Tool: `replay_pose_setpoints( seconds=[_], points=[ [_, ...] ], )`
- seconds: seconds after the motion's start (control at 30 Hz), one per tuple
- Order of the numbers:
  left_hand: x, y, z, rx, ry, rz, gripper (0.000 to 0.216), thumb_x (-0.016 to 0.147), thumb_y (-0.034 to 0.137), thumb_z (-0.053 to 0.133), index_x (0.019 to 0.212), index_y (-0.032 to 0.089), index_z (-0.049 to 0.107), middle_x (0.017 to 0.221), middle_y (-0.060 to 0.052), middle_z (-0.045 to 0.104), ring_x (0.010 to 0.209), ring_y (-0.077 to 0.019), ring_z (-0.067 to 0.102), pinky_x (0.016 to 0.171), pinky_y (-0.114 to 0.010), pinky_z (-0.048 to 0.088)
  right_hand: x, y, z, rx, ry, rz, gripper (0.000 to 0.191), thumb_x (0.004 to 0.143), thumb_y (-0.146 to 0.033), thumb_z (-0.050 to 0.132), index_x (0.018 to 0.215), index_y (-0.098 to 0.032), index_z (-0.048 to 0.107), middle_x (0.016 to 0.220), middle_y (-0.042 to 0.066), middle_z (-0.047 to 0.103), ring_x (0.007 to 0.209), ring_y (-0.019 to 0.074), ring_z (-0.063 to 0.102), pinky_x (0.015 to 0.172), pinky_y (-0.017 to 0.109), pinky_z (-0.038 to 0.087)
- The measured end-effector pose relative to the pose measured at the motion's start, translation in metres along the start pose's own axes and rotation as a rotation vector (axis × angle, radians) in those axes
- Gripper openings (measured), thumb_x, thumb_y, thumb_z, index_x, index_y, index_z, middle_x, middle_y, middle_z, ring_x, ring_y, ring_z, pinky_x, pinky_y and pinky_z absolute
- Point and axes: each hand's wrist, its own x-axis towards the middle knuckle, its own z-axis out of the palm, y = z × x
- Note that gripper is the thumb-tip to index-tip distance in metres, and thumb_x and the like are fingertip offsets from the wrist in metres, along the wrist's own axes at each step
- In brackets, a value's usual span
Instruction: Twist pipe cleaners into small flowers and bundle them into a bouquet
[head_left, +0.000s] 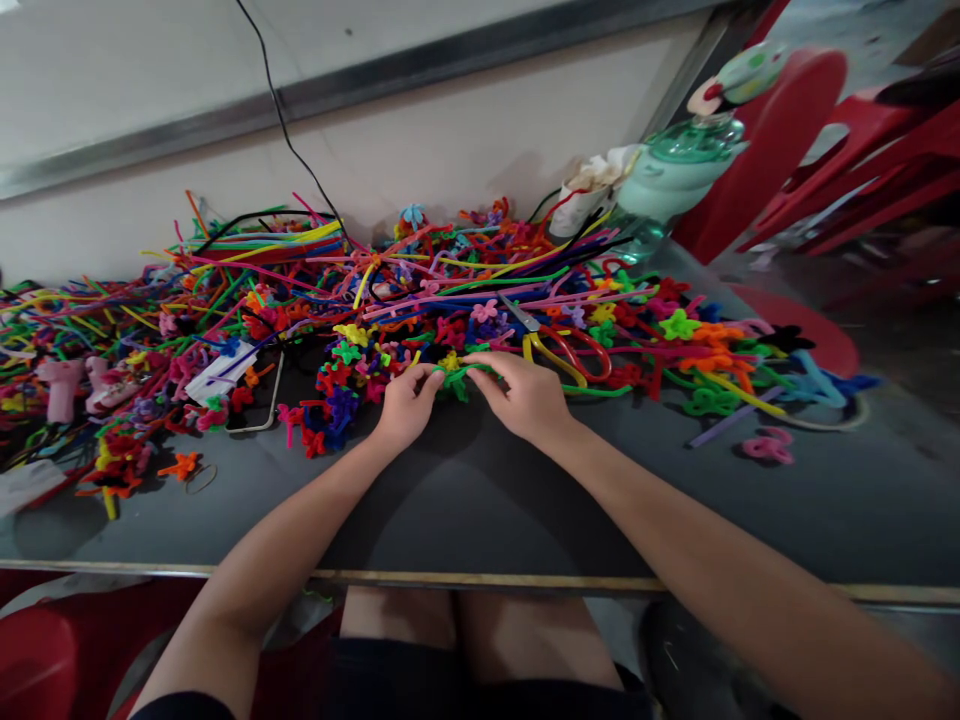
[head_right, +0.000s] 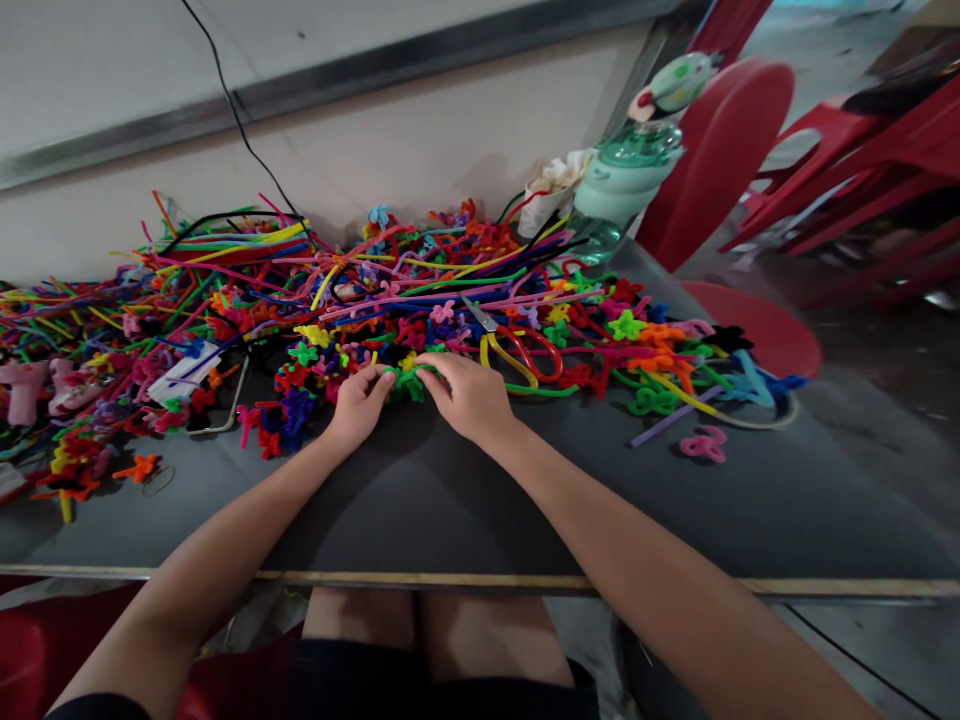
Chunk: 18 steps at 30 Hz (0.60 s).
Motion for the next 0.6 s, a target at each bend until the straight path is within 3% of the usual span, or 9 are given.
replay_pose_setpoints(
  seconds=[0.1, 0.2, 0.4, 0.6],
  points=[
    [0.001, 0.001, 0.000, -0.013, -0.084, 0.021, 0.022, 0.083, 0.036, 0.057, 0.074, 0.016, 0.061, 0.064, 0.002, 0.057, 0.059, -0.0089, 0.048, 0.058, -0.022, 0.038, 0.003, 0.003, -0.002, 0.043, 0.138, 0.090, 0.021, 0.089, -0.036, 0.058, 0.092, -0.018, 0.069, 0.088, 0.007, 0.074, 0.073, 0.0176, 0.069, 0.061, 0.027, 0.050],
    [0.000, 0.003, 0.000, -0.010, -0.142, 0.057, 0.019, 0.081, 0.034, 0.060, 0.073, 0.016, 0.062, 0.066, 0.001, 0.060, 0.062, -0.0095, 0.051, 0.061, -0.023, 0.040, 0.005, 0.002, -0.001, 0.185, 0.189, 0.174, 0.021, 0.085, -0.038, 0.064, 0.081, -0.019, 0.069, 0.080, 0.006, 0.073, 0.071, 0.0173, 0.067, 0.058, 0.026, 0.049],
    [-0.004, 0.003, 0.000, 0.020, -0.126, 0.099, 0.019, 0.081, 0.034, 0.061, 0.076, 0.017, 0.066, 0.066, 0.001, 0.061, 0.061, -0.0096, 0.052, 0.061, -0.023, 0.039, 0.003, -0.010, 0.005, 0.523, 0.080, 0.350, 0.023, 0.081, -0.038, 0.066, 0.078, -0.016, 0.072, 0.063, 0.003, 0.068, 0.055, 0.0135, 0.061, 0.054, 0.026, 0.048],
    [-0.004, 0.003, 0.000, -0.013, -0.067, 0.106, 0.024, 0.081, 0.039, 0.062, 0.076, 0.016, 0.067, 0.071, -0.002, 0.066, 0.062, -0.0100, 0.054, 0.060, -0.023, 0.041, 0.001, -0.017, 0.005, 0.468, 0.004, 0.217, 0.021, 0.085, -0.032, 0.062, 0.085, -0.016, 0.075, 0.079, 0.007, 0.074, 0.072, 0.0177, 0.069, 0.065, 0.029, 0.053]
  ],
)
